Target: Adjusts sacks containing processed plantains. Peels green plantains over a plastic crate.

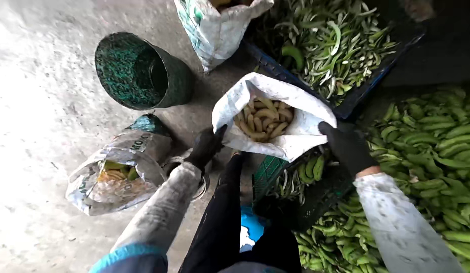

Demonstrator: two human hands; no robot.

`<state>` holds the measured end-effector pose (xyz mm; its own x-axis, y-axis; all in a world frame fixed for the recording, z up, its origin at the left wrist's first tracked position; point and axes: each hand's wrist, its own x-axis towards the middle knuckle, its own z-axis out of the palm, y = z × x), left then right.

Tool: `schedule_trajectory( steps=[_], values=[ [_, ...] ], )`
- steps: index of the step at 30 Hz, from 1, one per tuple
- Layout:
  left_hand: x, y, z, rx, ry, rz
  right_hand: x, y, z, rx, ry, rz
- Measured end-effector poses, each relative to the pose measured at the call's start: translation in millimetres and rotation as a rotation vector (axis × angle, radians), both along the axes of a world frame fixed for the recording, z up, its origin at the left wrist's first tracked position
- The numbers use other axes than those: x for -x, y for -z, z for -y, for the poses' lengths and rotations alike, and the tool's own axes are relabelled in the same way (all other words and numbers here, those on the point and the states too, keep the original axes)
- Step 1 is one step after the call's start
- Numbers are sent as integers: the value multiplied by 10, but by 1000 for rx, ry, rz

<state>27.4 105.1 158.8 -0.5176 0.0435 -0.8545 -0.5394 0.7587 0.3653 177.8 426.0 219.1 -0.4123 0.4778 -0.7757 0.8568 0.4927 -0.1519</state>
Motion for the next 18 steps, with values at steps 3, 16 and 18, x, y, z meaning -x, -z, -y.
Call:
schedule_trajectory(
  steps=[3, 16, 18],
  values=[
    [-76, 174, 590, 89, -187, -35, 87, -175, 638, 193, -106, -159],
    [-144, -289, 179, -25, -135, -70, -379, 171, -85, -17, 269, -131],
    [72, -141, 164, -66, -198, -93, -184, 329, -383, -63, 135, -86]
  ],
)
